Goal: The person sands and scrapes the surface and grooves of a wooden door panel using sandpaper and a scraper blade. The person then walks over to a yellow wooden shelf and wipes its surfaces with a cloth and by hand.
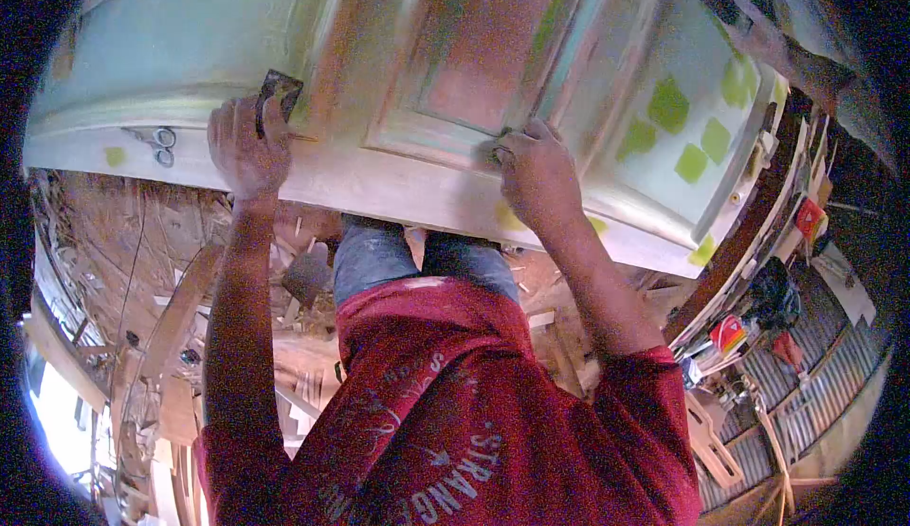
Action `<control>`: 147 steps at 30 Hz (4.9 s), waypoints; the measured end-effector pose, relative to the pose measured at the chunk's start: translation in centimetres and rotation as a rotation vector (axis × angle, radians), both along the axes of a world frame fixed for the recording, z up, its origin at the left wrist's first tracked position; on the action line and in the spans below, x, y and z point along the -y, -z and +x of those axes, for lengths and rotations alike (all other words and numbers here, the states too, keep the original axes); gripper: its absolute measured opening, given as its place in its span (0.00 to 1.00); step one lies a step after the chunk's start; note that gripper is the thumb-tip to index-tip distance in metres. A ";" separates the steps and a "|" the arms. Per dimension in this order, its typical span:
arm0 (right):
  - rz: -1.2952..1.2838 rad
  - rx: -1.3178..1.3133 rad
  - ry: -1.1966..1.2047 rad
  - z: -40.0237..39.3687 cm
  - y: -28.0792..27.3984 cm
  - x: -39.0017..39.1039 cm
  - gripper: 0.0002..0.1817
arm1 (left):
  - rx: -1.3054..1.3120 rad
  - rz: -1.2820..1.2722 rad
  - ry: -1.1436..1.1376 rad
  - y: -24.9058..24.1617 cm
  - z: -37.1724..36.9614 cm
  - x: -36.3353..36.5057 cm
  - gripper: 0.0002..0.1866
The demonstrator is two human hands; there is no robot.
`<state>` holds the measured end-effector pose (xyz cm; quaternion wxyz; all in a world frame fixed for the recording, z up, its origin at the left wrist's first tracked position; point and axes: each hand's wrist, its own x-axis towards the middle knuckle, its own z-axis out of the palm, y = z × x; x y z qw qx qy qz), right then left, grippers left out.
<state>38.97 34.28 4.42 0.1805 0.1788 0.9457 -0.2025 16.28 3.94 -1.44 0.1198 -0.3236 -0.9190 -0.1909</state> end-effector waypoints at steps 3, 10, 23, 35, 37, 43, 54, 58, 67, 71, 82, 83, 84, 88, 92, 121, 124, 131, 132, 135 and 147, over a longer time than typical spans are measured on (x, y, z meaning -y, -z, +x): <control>0.033 0.030 0.034 0.4 -0.5 0.4 0.08 | -0.034 0.007 0.001 0.3 0.0 0.0 0.15; 0.127 -0.054 0.008 1.0 -0.3 0.6 0.07 | -0.044 0.008 0.040 0.8 -0.3 0.1 0.14; 0.085 -0.108 -0.044 0.5 1.9 0.7 0.07 | -0.006 -0.026 0.026 0.3 -0.1 0.1 0.16; 0.052 -0.114 -0.034 -0.1 1.3 0.8 0.07 | -0.014 -0.016 0.030 0.4 -0.3 -0.1 0.16; 0.102 -0.031 -0.051 0.5 0.3 0.0 0.07 | -0.011 -0.019 0.034 0.3 -0.3 0.0 0.16; 0.084 -0.129 -0.051 -0.1 1.1 0.7 0.08 | -0.004 -0.015 0.038 0.6 -0.2 0.2 0.15; 0.173 0.116 -0.109 -0.4 -0.2 -0.7 0.06 | -0.024 -0.013 0.034 0.1 -0.1 0.1 0.14; 0.050 -0.018 -0.057 -1.1 1.4 0.7 0.06 | 0.014 -0.023 0.031 0.0 0.1 0.1 0.13; -0.025 -0.046 -0.089 -2.2 2.6 0.7 0.05 | -0.008 0.044 0.027 0.9 -0.1 0.2 0.15; 0.086 0.010 -0.080 -0.9 0.8 0.0 0.07 | -0.027 0.033 0.049 1.5 -0.6 0.6 0.15; -0.614 -0.351 0.359 -1.8 -3.0 7.2 0.11 | 0.034 0.000 0.051 0.2 -0.3 0.1 0.16; -0.649 -0.295 0.409 0.4 -3.9 6.9 0.10 | 0.030 -0.001 0.057 0.0 -0.2 0.0 0.16; -0.628 -0.328 0.435 2.6 -4.1 6.6 0.09 | 0.024 0.001 0.060 0.0 -0.2 -0.1 0.16; -0.328 -0.457 0.856 12.2 -1.2 4.2 0.08 | -0.117 -0.125 0.127 1.2 -0.6 0.9 0.13; 0.000 -0.627 0.835 13.8 1.7 3.7 0.10 | -0.033 -0.044 0.089 0.4 -0.1 0.3 0.10; 0.278 -0.739 1.085 10.7 5.3 8.9 0.22 | 0.779 -0.163 0.679 -7.6 5.0 -0.4 0.17; 0.129 -0.814 1.143 8.4 2.7 11.3 0.20 | 0.899 -0.168 0.613 -9.2 4.0 1.0 0.18; -0.528 -0.983 0.959 -1.2 1.0 18.4 0.17 | 0.795 0.037 0.397 -13.6 1.4 8.9 0.18; -0.511 -0.909 0.875 -3.0 0.4 18.8 0.15 | 0.738 0.052 0.331 -14.3 1.3 10.1 0.17; -0.195 -0.734 0.404 -7.8 -1.8 18.7 0.13 | 0.643 0.105 0.086 -16.0 1.8 14.2 0.18; -0.222 -0.325 -0.088 -18.3 1.2 18.7 0.11 | 0.500 0.157 -0.622 -14.4 5.5 34.6 0.22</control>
